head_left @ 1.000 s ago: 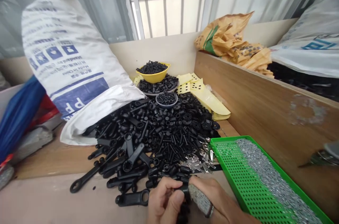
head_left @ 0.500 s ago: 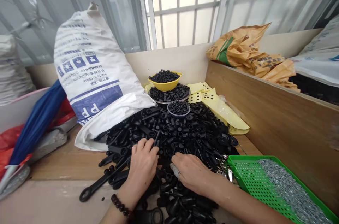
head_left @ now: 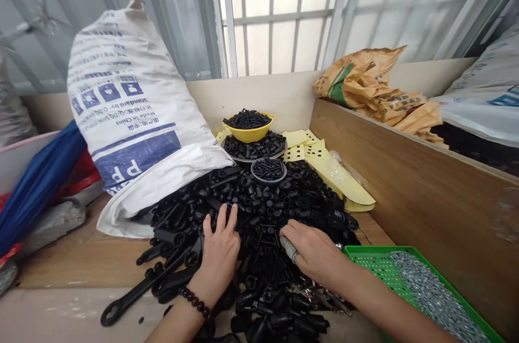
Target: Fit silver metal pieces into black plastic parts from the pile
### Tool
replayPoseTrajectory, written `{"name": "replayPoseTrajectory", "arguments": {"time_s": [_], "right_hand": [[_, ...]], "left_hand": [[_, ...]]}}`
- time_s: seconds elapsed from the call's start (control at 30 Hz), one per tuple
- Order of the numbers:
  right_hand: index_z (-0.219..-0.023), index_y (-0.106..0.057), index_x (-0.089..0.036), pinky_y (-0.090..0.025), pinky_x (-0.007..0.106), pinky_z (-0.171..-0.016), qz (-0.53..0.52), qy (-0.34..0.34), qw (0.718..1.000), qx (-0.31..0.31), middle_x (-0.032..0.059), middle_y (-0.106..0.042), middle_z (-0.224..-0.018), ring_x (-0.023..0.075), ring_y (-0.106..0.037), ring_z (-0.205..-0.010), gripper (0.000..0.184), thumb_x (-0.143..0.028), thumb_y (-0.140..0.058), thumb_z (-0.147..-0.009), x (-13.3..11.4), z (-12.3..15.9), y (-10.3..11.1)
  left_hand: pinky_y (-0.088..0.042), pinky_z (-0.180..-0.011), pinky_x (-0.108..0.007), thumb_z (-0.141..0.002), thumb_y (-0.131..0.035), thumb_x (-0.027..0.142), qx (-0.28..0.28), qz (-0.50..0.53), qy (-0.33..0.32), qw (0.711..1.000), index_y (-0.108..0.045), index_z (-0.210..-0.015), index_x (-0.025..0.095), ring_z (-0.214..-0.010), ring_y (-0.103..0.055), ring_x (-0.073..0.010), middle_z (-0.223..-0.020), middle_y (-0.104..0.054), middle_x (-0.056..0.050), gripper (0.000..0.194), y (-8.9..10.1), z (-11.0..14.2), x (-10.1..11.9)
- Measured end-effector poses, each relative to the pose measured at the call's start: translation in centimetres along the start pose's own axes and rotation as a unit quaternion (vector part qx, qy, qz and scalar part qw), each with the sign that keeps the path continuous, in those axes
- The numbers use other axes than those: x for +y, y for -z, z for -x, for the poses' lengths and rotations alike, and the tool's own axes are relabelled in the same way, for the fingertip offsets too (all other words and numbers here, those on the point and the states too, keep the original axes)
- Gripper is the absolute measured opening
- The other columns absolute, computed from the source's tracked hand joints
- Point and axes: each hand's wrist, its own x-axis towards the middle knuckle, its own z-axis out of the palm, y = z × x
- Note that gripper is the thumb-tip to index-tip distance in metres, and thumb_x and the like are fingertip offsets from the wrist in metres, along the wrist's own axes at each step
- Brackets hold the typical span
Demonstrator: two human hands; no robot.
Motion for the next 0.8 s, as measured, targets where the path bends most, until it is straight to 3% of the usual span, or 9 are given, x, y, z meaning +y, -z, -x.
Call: {"name": "replayPoseTrajectory", "arguments": {"time_s": [0.2,0.37,0.47,0.6,0.8], "right_hand": [[-0.088,-0.058,-0.017,-0.034,0.032,-0.072,0.038,0.041,0.997,0.052,0.0080,-0.056,-0.097,0.0235,-0.047,-0.090,0.024,-0.001,-0.049,-0.073,-0.6,-1.6,-0.2],[-0.089,-0.059,-0.015,-0.034,0.036,-0.072,0.063,0.066,0.993,0.080,0.0104,-0.056,-0.097,0.0261,-0.045,-0.092,0.015,-0.008,-0.050,-0.079,-1.3,-3.2,-1.3],[-0.089,-0.059,-0.016,-0.034,0.038,-0.074,0.069,0.083,0.990,0.088,0.0107,-0.056,-0.101,0.0266,-0.044,-0.094,0.013,-0.010,-0.052,-0.080,-1.5,-3.4,-1.6],[-0.091,-0.060,-0.017,-0.034,0.040,-0.081,0.078,0.121,0.986,0.087,0.0099,-0.055,-0.108,0.0265,-0.043,-0.100,0.014,-0.011,-0.054,-0.080,-1.6,-3.2,-1.8],[-0.091,-0.063,-0.016,-0.033,0.044,-0.088,0.096,0.148,0.981,0.080,0.0111,-0.055,-0.112,0.0279,-0.043,-0.104,0.015,-0.011,-0.053,-0.081,-1.8,-3.4,-2.0]], "left_hand": [[-0.037,-0.091,-0.062,-0.079,-0.048,0.004,0.078,0.080,0.007,0.994,-0.065,-0.064,0.015,-0.122,-0.045,-0.0409,-0.130,-0.057,-0.018,0.025,0.8,0.1,-0.9],[-0.046,-0.087,-0.048,-0.082,-0.046,0.007,0.107,0.171,-0.026,0.979,-0.063,-0.066,0.017,-0.107,-0.058,-0.0303,-0.100,-0.072,-0.012,0.025,0.8,0.6,-2.1],[-0.043,-0.087,-0.055,-0.079,-0.051,0.007,0.088,0.153,-0.017,0.984,-0.065,-0.074,0.018,-0.113,-0.053,-0.0356,-0.114,-0.068,-0.013,0.018,0.9,1.1,-2.3],[-0.035,-0.092,-0.063,-0.074,-0.055,0.006,0.047,0.104,-0.016,0.993,-0.066,-0.080,0.019,-0.125,-0.040,-0.0407,-0.140,-0.047,-0.015,0.018,1.3,1.5,-1.8],[-0.034,-0.094,-0.065,-0.073,-0.053,0.006,0.020,0.069,-0.004,0.997,-0.067,-0.078,0.016,-0.124,-0.042,-0.0416,-0.141,-0.046,-0.016,0.018,1.1,0.4,-0.5]]}}
